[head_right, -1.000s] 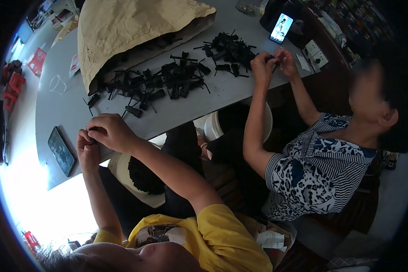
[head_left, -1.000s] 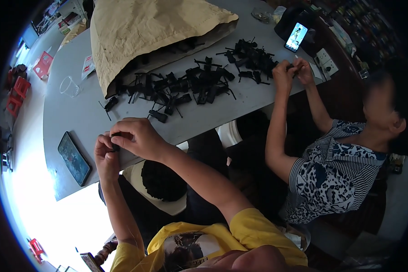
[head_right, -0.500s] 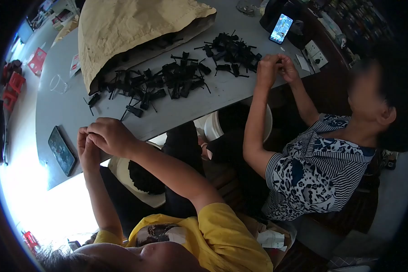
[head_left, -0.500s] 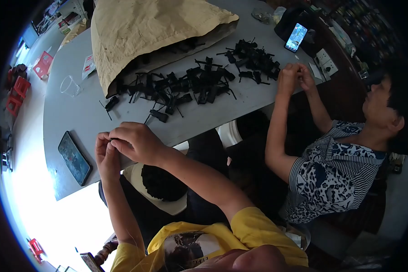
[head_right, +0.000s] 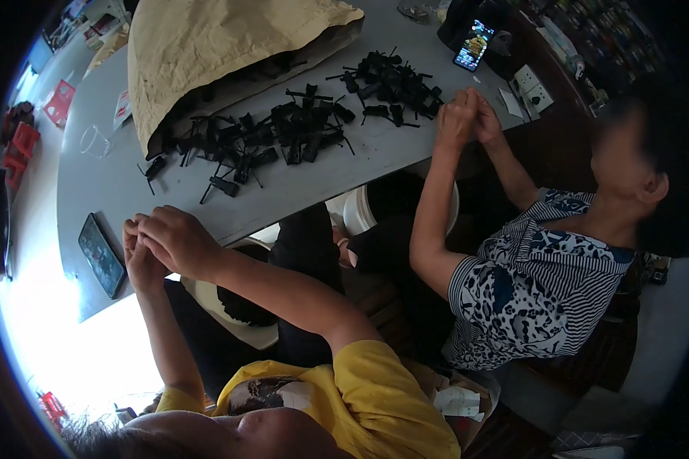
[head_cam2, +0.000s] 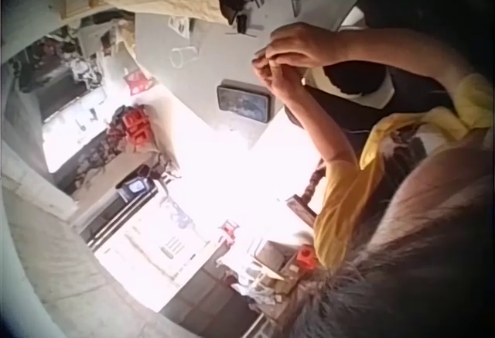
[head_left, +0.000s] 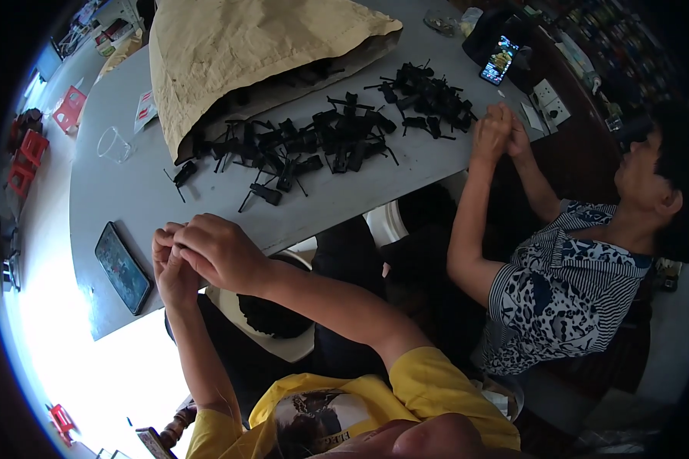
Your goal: Assembling small black plastic components by hand at a table workstation.
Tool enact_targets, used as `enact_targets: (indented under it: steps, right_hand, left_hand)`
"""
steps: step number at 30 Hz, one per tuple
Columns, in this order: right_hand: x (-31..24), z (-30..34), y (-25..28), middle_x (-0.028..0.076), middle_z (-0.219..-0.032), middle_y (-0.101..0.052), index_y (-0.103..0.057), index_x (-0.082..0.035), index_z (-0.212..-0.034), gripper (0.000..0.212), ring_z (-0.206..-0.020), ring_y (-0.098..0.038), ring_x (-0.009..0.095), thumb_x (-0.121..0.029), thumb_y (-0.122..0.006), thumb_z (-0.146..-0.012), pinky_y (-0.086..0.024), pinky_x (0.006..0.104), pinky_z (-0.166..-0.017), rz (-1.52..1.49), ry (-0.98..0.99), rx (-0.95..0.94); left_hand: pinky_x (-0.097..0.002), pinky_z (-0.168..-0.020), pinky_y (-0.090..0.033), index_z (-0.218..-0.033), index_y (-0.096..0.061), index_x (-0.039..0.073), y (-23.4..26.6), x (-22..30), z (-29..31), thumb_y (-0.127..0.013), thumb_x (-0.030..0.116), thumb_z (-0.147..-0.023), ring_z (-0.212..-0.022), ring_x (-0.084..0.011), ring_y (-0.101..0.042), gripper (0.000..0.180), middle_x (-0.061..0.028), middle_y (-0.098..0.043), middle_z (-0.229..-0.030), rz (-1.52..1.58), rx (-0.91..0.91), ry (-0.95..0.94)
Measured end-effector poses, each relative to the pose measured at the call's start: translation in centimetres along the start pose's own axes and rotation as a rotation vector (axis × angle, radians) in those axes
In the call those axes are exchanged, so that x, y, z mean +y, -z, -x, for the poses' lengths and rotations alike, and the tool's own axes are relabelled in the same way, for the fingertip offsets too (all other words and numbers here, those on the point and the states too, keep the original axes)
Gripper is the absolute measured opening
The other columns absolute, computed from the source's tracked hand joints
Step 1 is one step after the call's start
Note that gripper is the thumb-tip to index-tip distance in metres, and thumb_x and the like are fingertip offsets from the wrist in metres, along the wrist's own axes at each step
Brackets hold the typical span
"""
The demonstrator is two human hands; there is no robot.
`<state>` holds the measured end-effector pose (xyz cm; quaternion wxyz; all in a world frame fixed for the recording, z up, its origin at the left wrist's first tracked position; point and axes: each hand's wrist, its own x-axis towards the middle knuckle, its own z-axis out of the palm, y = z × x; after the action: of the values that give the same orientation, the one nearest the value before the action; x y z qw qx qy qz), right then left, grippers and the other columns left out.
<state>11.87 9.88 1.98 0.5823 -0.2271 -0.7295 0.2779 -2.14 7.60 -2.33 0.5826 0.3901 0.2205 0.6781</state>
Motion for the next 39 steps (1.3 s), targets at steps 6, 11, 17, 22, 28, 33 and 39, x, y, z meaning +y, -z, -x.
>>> enact_targets:
  steps: [6,11,17,22,28,33,39]
  right_hand:
    - [1.7,-0.7,1.3,0.006,-0.072,-0.056,-0.054,0.002,-0.089,0.009,-0.058,-0.053,0.012,-0.006,-0.053,-0.084,-0.043,0.0247,-0.054,-0.42,-0.454,-0.027]
    - [2.4,-0.6,2.1,-0.001,-0.065,-0.053,-0.056,0.001,-0.086,0.022,-0.053,-0.046,0.003,-0.018,-0.048,-0.091,-0.037,0.0184,-0.047,-0.732,-0.854,-0.106]
    - [1.9,-0.4,2.0,0.005,-0.064,-0.056,-0.056,-0.001,-0.088,0.02,-0.056,-0.057,0.015,-0.021,-0.054,-0.086,-0.044,0.0261,-0.047,0.182,-0.407,-0.157]
    - [-0.1,-0.9,2.8,0.014,-0.073,-0.059,-0.053,-0.001,-0.087,0.02,-0.063,-0.06,0.028,-0.017,-0.061,-0.079,-0.048,0.0364,-0.055,0.178,-0.242,-0.141]
    - [1.1,-0.6,2.2,0.011,-0.067,-0.057,-0.049,-0.001,-0.08,0.017,-0.06,-0.06,0.024,-0.012,-0.062,-0.077,-0.047,0.0324,-0.052,0.115,-0.262,-0.072]
    - [1.5,-0.7,2.0,0.008,-0.06,-0.054,-0.047,-0.002,-0.077,0.015,-0.054,-0.058,0.018,-0.008,-0.061,-0.078,-0.043,0.0282,-0.049,-0.073,-0.337,0.015]
    - [1.5,-0.3,1.4,0.008,-0.059,-0.053,-0.047,-0.002,-0.077,0.015,-0.052,-0.056,0.019,-0.01,-0.06,-0.08,-0.042,0.0304,-0.047,-0.061,-0.282,-0.074]
  left_hand:
    - [-0.0285,-0.087,-0.039,-0.111,-0.046,0.003,-2.0,-0.4,0.3,-0.072,0.015,-0.073,-0.095,-0.0163,-0.052,0.047,-0.0049,-0.052,-0.105,-0.224,0.047,-0.02]
    - [-0.0322,-0.092,-0.037,-0.123,-0.045,0.001,-2.7,-0.3,0.3,-0.073,0.015,-0.072,-0.103,-0.0202,-0.051,0.06,-0.0079,-0.049,-0.118,-0.429,0.014,-0.066]
    - [-0.0315,-0.09,-0.041,-0.112,-0.054,-0.001,-1.9,-0.9,0.3,-0.071,0.017,-0.074,-0.102,-0.0199,-0.052,0.045,-0.0091,-0.055,-0.109,-0.543,0.059,-0.125]
    - [-0.0254,-0.083,-0.043,-0.109,-0.053,0.0,-1.6,-0.9,0.7,-0.064,0.01,-0.08,-0.094,-0.015,-0.056,0.033,-0.0068,-0.058,-0.101,-0.776,0.16,-0.013]
    - [-0.0225,-0.083,-0.041,-0.105,-0.051,0.0,-2.3,-0.9,0.5,-0.059,0.006,-0.083,-0.093,-0.0116,-0.054,0.024,-0.0039,-0.057,-0.099,-0.708,0.123,-0.029]
    - [-0.0278,-0.088,-0.038,-0.097,-0.053,-0.002,-2.3,-0.5,0.5,-0.056,0.006,-0.084,-0.097,-0.0159,-0.052,0.016,-0.0076,-0.055,-0.099,-0.502,0.113,-0.071]
    - [-0.0294,-0.088,-0.035,-0.095,-0.053,-0.002,-0.5,-0.5,0.4,-0.05,0.007,-0.088,-0.095,-0.0168,-0.048,0.012,-0.0091,-0.05,-0.102,-0.234,0.061,-0.095]
